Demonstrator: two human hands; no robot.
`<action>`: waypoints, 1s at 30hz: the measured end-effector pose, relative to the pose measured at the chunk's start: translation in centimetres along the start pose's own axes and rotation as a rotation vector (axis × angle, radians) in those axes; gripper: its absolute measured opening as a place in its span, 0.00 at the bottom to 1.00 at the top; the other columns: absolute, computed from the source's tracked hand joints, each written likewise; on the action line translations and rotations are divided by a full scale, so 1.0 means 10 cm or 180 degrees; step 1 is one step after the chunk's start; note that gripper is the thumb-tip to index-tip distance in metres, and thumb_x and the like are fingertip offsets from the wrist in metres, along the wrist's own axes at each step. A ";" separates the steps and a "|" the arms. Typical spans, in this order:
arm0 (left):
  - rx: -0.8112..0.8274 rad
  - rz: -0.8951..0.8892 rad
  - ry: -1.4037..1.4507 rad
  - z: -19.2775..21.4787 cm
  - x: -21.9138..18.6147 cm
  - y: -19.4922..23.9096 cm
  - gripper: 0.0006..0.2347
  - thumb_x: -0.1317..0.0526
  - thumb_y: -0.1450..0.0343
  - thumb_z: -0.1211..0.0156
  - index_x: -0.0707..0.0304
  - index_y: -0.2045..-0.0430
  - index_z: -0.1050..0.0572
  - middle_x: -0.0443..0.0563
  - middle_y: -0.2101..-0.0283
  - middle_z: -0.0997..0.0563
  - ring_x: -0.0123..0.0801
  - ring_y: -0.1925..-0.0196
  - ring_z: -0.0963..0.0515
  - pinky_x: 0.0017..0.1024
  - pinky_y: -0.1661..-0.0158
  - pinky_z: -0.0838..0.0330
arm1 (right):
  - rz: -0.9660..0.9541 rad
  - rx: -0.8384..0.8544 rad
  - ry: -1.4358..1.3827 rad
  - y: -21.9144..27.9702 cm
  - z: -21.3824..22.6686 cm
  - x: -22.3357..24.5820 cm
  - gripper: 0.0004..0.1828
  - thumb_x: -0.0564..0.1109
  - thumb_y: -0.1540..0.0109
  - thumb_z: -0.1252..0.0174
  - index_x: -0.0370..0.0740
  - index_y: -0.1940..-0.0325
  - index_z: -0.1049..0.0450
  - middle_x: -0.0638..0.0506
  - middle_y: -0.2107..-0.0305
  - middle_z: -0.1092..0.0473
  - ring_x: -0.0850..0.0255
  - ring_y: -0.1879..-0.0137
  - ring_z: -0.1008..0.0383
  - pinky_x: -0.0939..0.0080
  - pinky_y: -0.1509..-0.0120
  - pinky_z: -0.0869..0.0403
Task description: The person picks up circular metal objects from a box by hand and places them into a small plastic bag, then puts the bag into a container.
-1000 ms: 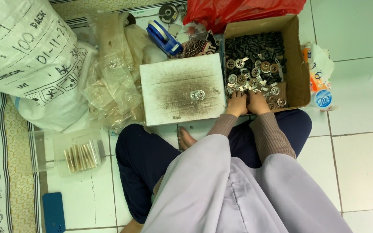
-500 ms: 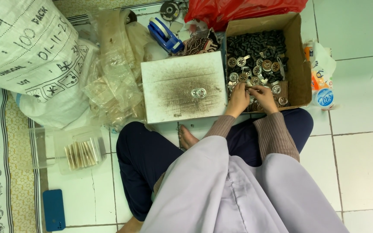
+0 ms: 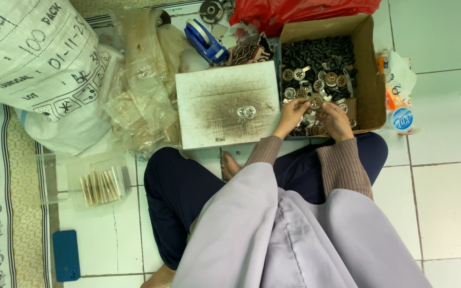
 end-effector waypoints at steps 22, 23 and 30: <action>0.0239 -0.0168 -0.0537 -0.05 -0.31 0.18 0.13 0.64 0.25 0.42 0.64 0.46 0.23 0.63 0.60 0.15 0.40 0.61 0.14 0.35 0.60 0.20 | -0.0020 0.0300 0.0147 -0.22 0.19 -0.18 0.12 0.54 0.27 0.46 0.50 0.46 0.22 0.56 0.60 0.21 0.66 0.53 0.19 0.61 0.45 0.23; 0.0219 -0.0271 -0.0565 -0.05 -0.32 0.20 0.13 0.64 0.25 0.42 0.65 0.48 0.23 0.62 0.62 0.16 0.41 0.62 0.15 0.35 0.61 0.20 | 0.0089 0.0199 0.0406 -0.26 0.27 -0.24 0.09 0.49 0.28 0.44 0.46 0.48 0.22 0.56 0.61 0.22 0.66 0.54 0.20 0.63 0.45 0.24; 0.0073 -0.0670 -0.0777 0.06 -0.41 0.29 0.09 0.61 0.26 0.39 0.68 0.57 0.19 0.63 0.66 0.16 0.46 0.64 0.15 0.37 0.64 0.19 | 0.0539 0.0199 0.1381 -0.19 0.07 -0.16 0.08 0.42 0.30 0.38 0.36 0.49 0.21 0.49 0.65 0.24 0.63 0.56 0.23 0.60 0.46 0.25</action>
Point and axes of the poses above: each hand's wrist, its own y-axis away from the middle knuckle, its own z-axis out of the back of the hand, x = y × z, the point moved 4 cm from there along -y, towards the middle knuckle
